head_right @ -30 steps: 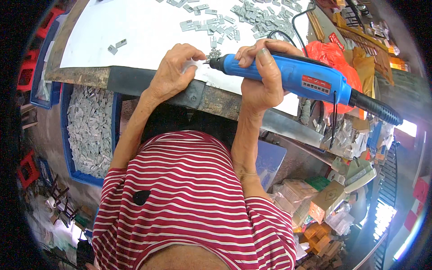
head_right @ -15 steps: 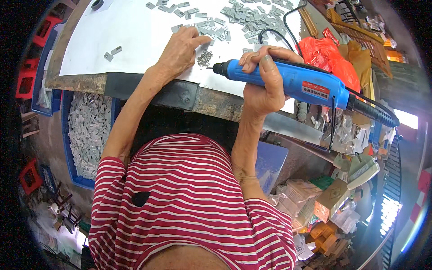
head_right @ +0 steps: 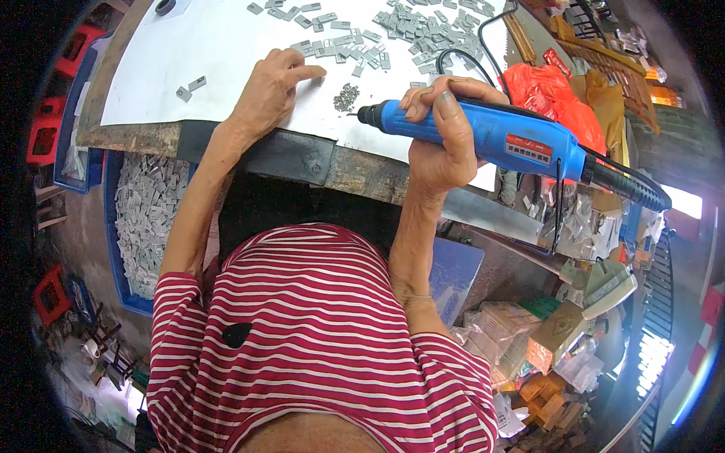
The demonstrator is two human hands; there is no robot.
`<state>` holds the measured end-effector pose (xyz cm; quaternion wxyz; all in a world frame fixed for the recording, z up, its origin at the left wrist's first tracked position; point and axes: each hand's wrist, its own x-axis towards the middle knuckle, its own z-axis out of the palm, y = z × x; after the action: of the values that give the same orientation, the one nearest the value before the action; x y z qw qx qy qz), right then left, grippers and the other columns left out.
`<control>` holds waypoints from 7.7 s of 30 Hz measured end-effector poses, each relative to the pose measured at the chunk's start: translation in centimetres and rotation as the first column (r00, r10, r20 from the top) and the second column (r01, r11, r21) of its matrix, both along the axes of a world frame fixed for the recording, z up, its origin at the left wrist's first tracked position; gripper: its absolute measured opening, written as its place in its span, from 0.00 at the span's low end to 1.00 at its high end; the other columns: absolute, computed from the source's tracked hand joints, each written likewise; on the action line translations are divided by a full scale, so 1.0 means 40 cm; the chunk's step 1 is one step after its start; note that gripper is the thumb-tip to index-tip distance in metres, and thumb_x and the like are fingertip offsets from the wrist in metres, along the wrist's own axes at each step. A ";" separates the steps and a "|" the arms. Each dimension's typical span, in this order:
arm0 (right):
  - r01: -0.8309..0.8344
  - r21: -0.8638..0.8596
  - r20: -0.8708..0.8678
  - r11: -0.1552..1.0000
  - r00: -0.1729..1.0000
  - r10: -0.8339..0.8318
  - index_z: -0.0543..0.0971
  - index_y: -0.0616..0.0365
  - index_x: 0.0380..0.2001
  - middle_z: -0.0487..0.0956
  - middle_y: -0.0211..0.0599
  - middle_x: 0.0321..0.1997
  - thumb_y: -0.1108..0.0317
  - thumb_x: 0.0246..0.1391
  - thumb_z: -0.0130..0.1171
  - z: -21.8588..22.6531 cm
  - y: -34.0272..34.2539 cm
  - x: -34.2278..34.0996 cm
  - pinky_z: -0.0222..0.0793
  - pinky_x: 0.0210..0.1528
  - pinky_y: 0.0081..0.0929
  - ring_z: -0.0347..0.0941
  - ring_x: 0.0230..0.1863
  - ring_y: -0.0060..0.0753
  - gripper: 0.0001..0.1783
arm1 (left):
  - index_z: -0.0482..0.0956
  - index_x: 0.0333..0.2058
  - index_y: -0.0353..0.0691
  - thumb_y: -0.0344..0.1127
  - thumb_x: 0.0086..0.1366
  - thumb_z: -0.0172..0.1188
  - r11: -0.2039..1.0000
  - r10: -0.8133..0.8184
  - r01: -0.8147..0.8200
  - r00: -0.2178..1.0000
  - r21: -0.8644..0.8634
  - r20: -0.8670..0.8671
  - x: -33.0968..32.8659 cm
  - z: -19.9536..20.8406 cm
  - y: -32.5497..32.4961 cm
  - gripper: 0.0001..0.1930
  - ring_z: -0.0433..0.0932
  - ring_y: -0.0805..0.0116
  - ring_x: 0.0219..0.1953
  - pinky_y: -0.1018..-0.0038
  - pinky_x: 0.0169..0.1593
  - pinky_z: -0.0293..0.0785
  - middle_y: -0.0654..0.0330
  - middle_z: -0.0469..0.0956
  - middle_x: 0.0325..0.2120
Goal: Assembling small metal hardware components using an electric screwdriver at a workbench.
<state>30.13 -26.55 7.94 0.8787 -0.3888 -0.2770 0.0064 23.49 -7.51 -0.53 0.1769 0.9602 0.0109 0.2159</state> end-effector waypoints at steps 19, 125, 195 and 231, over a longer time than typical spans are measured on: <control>-0.042 -0.155 0.119 0.987 0.991 0.060 0.69 0.64 0.38 0.71 0.45 0.26 0.74 0.46 0.48 0.023 0.038 -0.004 0.63 0.31 0.37 0.66 0.22 0.33 0.13 | 0.72 0.30 0.38 0.32 0.50 0.57 0.966 0.228 -0.229 0.973 -0.118 -0.022 -0.013 -0.006 -0.047 0.08 0.69 0.59 0.33 0.64 0.35 0.64 0.57 0.70 0.26; -0.140 -0.127 0.128 0.982 0.979 0.156 0.72 0.62 0.37 0.71 0.45 0.29 0.73 0.43 0.49 -0.005 0.101 -0.002 0.61 0.39 0.42 0.66 0.25 0.34 0.14 | 0.72 0.30 0.38 0.28 0.46 0.57 0.918 0.082 -0.031 0.990 -0.395 0.112 -0.045 -0.008 -0.039 0.10 0.69 0.60 0.32 0.66 0.40 0.65 0.56 0.70 0.25; -0.152 -0.174 0.069 0.973 0.984 0.166 0.70 0.65 0.36 0.71 0.45 0.27 0.73 0.43 0.49 0.010 0.116 -0.011 0.60 0.36 0.41 0.66 0.24 0.34 0.13 | 0.75 0.29 0.38 0.28 0.46 0.62 0.927 0.009 0.066 0.980 -0.369 0.199 -0.058 -0.005 -0.045 0.09 0.70 0.63 0.35 0.70 0.40 0.64 0.59 0.74 0.28; -0.024 -0.317 0.109 0.948 0.992 0.062 0.72 0.68 0.25 0.74 0.42 0.18 0.79 0.37 0.58 0.003 0.219 0.003 0.73 0.25 0.26 0.73 0.17 0.30 0.08 | 0.71 0.27 0.35 0.28 0.47 0.59 0.910 0.135 -0.090 0.987 -0.404 0.085 -0.037 -0.018 -0.041 0.07 0.69 0.58 0.30 0.66 0.37 0.65 0.54 0.69 0.23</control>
<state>30.24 -17.78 8.07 0.7872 -0.5175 -0.3322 0.0468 22.02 -9.14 -1.27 0.3564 0.8882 0.1001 0.2721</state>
